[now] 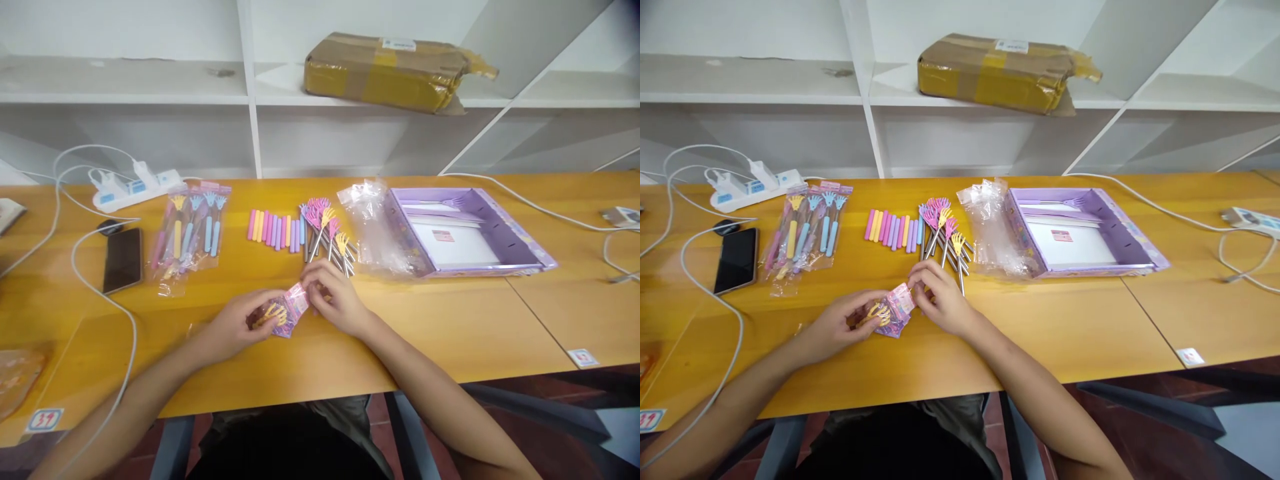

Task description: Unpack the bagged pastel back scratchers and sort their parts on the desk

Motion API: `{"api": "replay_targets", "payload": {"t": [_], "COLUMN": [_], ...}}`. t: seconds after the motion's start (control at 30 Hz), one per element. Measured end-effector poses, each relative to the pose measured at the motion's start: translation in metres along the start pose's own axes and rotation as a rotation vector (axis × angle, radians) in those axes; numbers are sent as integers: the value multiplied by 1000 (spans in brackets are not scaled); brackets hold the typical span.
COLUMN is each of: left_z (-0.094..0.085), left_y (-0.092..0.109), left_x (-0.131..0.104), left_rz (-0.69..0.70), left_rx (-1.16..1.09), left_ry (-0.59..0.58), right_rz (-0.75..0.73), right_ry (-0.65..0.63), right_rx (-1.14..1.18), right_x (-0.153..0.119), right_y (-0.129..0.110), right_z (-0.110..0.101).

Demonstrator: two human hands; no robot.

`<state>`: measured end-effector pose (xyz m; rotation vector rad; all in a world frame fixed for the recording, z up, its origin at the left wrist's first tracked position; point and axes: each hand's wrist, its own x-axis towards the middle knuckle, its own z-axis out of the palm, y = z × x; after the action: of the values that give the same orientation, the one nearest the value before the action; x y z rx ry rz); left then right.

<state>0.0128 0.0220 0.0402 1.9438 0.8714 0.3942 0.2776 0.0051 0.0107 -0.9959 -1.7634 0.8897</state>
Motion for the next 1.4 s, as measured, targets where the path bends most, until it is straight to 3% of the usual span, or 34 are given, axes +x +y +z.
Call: {"api": "replay_targets", "payload": {"t": [0.17, 0.27, 0.33, 0.47, 0.67, 0.7, 0.73, 0.8, 0.83, 0.87, 0.93, 1.0, 1.13, 1.27, 1.4], "left_z": [-5, -16, -26, -34, -12, -11, -12, -16, -19, -21, -23, -20, -13, -7, -3], "left_y": [-1, -4, -7, -14, -12, -11, -10, -8, -8, -9, -12, -14, -12, -6, -12], "left_x": [0, -2, -3, -3, 0, 0, 0, 0, 1, 1, 2, 3, 1, -2, 0], "left_rz": [6, -6, -16, -50, -76, -76, -78, -83, -83, -79, -72, -69, -35, -37, -54], "left_rx": [7, 43, 55, -44, -232, -212, -181, -105, -73, -55, -57, -59, -29, -44, -14], "left_ry": [3, 48, 136, 237, 123, 95, 60, -24, -67, -109, -166, -134, -44, -140, -142], "right_rz": [39, 26, 31, 22, -42, -61, -79, -108, -108, -98, -45, 25, 151, 197, 176], "right_ry": [-16, 175, 225, -29, -213, -172, -50, 322, 461, 522, 448, 370, 382, 412, 445], "right_rx": [71, -16, -44, -138, -78, -68, -77, -135, -172, -207, -249, -217, -44, 108, 159], "right_x": [6, 10, 11, 8, 9, 11, 13, 18, 21, 24, 28, 30, 30, 35, 45], "right_y": [-3, 3, 8, 12, -2, -7, -12, -23, -29, -34, -41, -43, -35, -29, -34], "right_z": [-7, -16, -20, -10, 10, 8, 4, -7, -13, -18, -23, -21, -5, 5, 1]}}
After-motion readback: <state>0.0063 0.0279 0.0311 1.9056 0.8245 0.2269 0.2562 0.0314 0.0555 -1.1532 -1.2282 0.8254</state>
